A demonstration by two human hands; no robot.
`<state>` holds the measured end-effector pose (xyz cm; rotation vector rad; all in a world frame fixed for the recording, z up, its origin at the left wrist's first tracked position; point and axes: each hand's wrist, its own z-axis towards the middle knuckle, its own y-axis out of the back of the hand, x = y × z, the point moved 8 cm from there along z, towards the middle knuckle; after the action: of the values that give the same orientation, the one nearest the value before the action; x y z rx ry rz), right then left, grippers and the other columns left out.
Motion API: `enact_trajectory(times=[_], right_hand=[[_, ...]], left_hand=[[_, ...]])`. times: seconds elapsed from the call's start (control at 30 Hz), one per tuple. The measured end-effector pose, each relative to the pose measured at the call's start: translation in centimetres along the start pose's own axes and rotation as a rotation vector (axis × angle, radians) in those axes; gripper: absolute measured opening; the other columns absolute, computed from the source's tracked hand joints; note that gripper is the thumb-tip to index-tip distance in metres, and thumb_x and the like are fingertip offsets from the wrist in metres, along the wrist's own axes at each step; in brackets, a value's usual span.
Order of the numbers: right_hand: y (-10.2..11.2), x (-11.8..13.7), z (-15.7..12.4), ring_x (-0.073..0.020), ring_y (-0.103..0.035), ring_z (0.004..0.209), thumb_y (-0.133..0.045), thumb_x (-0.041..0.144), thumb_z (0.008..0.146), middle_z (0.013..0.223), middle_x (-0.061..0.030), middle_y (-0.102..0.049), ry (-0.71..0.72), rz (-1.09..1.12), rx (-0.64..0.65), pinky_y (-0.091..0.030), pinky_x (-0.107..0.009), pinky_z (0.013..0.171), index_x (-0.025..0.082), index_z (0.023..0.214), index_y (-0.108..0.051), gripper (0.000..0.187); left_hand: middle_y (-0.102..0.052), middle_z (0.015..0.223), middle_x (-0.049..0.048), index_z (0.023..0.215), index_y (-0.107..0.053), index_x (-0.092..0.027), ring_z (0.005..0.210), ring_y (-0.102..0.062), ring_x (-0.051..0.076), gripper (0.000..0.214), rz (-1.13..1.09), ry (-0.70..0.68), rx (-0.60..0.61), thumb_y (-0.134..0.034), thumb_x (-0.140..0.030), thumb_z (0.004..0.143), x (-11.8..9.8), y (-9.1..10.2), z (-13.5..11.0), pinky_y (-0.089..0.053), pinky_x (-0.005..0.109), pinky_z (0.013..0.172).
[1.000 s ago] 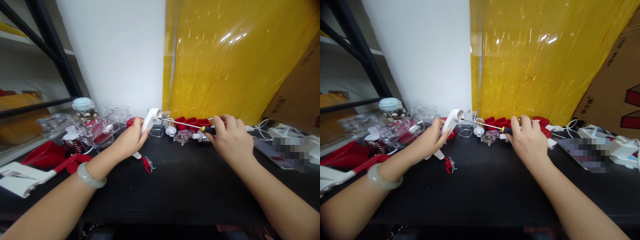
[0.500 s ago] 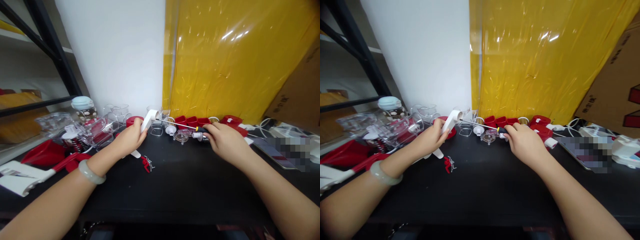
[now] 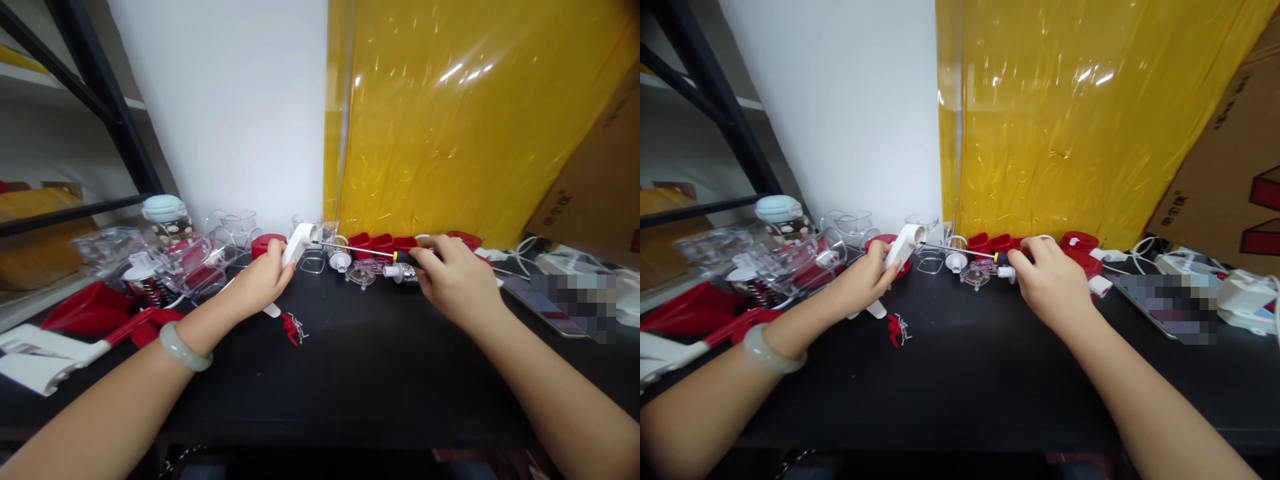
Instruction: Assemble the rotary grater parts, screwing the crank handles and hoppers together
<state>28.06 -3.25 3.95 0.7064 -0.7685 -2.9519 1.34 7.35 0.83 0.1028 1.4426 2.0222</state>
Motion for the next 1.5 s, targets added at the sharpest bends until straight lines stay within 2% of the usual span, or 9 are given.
enact_trajectory(times=[0.13, 0.3, 0.67, 0.8, 0.9, 1.07, 1.17, 1.37, 1.5], right_hand=[[-1.4, -0.7, -0.1, -0.0296, -0.059, 0.099, -0.050, 0.034, 0.095, 0.107, -0.0179, -0.066, -0.086, 0.262, 0.138, -0.049, -0.043, 0.086, 0.008, 0.133, -0.051, 0.046], [-3.5, -1.2, -0.6, -0.0270, -0.060, 0.093, -0.043, 0.026, 0.097, 0.099, -0.0147, -0.067, -0.059, 0.435, 0.225, -0.051, -0.043, 0.086, 0.012, 0.116, -0.062, 0.031], [-1.2, -1.7, -0.2, -0.0222, -0.058, 0.082, -0.047, 0.024, 0.094, 0.091, -0.0087, -0.058, -0.064, 0.205, 0.094, -0.046, -0.034, 0.067, 0.021, 0.091, -0.062, 0.016], [-1.1, -2.3, -0.2, -0.0271, -0.060, 0.099, -0.053, 0.028, 0.092, 0.105, -0.0134, -0.061, -0.119, 0.363, 0.021, -0.050, -0.042, 0.084, 0.020, 0.119, -0.059, 0.029], [-2.5, -2.6, -0.4, -0.0303, -0.060, 0.107, -0.053, 0.036, 0.093, 0.113, -0.0173, -0.064, -0.145, 0.449, 0.094, -0.049, -0.048, 0.092, 0.014, 0.132, -0.052, 0.045], [-4.3, -2.4, -0.8, -0.0280, -0.061, 0.089, -0.043, 0.034, 0.097, 0.093, -0.0142, -0.069, -0.097, 0.453, 0.235, -0.051, -0.046, 0.080, 0.015, 0.104, -0.065, 0.030], [-4.0, -2.3, -0.8, -0.0269, -0.060, 0.087, -0.046, 0.035, 0.097, 0.092, -0.0124, -0.067, -0.084, 0.387, 0.246, -0.051, -0.042, 0.078, 0.015, 0.102, -0.062, 0.026], [-2.6, -1.9, -0.5, -0.0238, -0.061, 0.088, -0.053, 0.029, 0.093, 0.104, -0.0110, -0.062, -0.047, 0.284, 0.210, -0.047, -0.033, 0.067, 0.019, 0.100, -0.059, 0.014], [-1.4, -2.2, -0.4, -0.0249, -0.059, 0.090, -0.050, 0.023, 0.093, 0.100, -0.0116, -0.061, -0.035, 0.232, 0.066, -0.047, -0.035, 0.069, 0.020, 0.095, -0.063, 0.013]], left_hand=[[-0.061, 0.073, 0.0064, 0.107, -0.034, -0.018, 0.060, -0.062, 0.021, 0.024, 0.012, 0.022, 0.002, -0.036, -0.039, 0.097, 0.1, 0.2, 0.1, -0.039, 0.029, 0.052], [-0.061, 0.073, 0.0065, 0.108, -0.034, -0.018, 0.060, -0.061, 0.021, 0.024, 0.050, 0.012, -0.015, -0.036, -0.038, 0.097, 0.2, 0.4, 0.2, -0.037, 0.028, 0.051], [-0.060, 0.073, 0.0050, 0.107, -0.033, -0.018, 0.057, -0.058, 0.019, 0.024, 0.054, -0.012, 0.021, -0.035, -0.039, 0.097, -0.2, -0.4, -0.1, -0.034, 0.029, 0.052], [-0.061, 0.075, 0.0057, 0.107, -0.032, -0.018, 0.058, -0.059, 0.018, 0.023, 0.053, -0.020, 0.025, -0.036, -0.038, 0.097, 0.0, -0.4, 0.0, -0.035, 0.028, 0.052], [-0.060, 0.074, 0.0055, 0.107, -0.032, -0.018, 0.058, -0.059, 0.019, 0.022, 0.063, -0.015, 0.023, -0.035, -0.038, 0.097, 0.2, -0.4, 0.1, -0.035, 0.029, 0.053], [-0.060, 0.076, 0.0054, 0.106, -0.032, -0.019, 0.058, -0.058, 0.018, 0.021, 0.073, -0.031, 0.016, -0.035, -0.037, 0.097, 0.1, -0.4, 0.0, -0.036, 0.029, 0.053], [-0.060, 0.075, 0.0057, 0.107, -0.033, -0.018, 0.058, -0.058, 0.019, 0.021, 0.072, -0.023, 0.012, -0.035, -0.037, 0.097, 0.1, -0.4, 0.0, -0.036, 0.029, 0.052], [-0.061, 0.075, 0.0064, 0.107, -0.033, -0.018, 0.060, -0.060, 0.020, 0.024, 0.028, -0.004, 0.002, -0.035, -0.039, 0.097, 0.3, -0.2, 0.0, -0.038, 0.030, 0.055], [-0.062, 0.076, 0.0063, 0.108, -0.033, -0.018, 0.059, -0.059, 0.019, 0.024, 0.022, -0.001, 0.032, -0.036, -0.040, 0.097, 0.0, -0.3, -0.2, -0.038, 0.029, 0.054]])
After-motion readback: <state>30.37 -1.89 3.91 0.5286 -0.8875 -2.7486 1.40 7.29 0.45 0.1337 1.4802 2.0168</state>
